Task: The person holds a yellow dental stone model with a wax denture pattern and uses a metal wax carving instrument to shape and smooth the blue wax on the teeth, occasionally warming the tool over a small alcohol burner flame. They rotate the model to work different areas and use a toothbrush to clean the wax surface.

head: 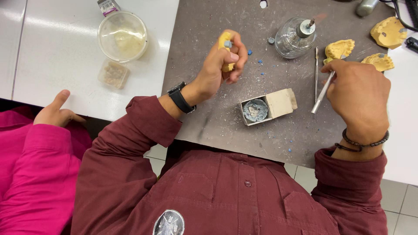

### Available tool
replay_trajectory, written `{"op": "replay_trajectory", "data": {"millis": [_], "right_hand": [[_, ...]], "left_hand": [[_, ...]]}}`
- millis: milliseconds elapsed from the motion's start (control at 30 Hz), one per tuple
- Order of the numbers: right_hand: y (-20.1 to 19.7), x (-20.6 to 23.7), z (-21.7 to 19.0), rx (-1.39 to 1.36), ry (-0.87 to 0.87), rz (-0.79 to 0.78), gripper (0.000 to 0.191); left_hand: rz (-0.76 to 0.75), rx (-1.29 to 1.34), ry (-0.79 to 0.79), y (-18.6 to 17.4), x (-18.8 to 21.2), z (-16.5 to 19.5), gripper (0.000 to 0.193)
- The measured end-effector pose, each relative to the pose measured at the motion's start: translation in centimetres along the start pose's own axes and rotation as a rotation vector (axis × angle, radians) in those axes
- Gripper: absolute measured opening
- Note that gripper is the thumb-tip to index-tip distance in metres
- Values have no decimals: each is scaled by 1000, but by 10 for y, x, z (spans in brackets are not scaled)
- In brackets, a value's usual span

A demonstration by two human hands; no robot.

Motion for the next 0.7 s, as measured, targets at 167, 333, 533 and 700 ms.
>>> {"op": "replay_trajectory", "data": {"millis": [167, 333, 533, 700], "right_hand": [[5, 1, 2, 56, 9, 156, 24], [5, -13, -38, -58, -208, 345, 15], [24, -63, -96, 349, -575, 426, 2], [29, -81, -105, 449, -581, 304, 12]], "left_hand": [[176, -29, 9, -9, -7, 3, 23], [276, -123, 25, -11, -12, 7, 20], [243, -51, 56, -11, -11, 12, 44], [160, -40, 81, -7, -9, 13, 52]]}}
Point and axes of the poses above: each hand's wrist, its own x-axis away from the middle knuckle, its own y-axis out of the palm, z = x × y, the point moved 2 cm from there along -x, towards the middle knuckle
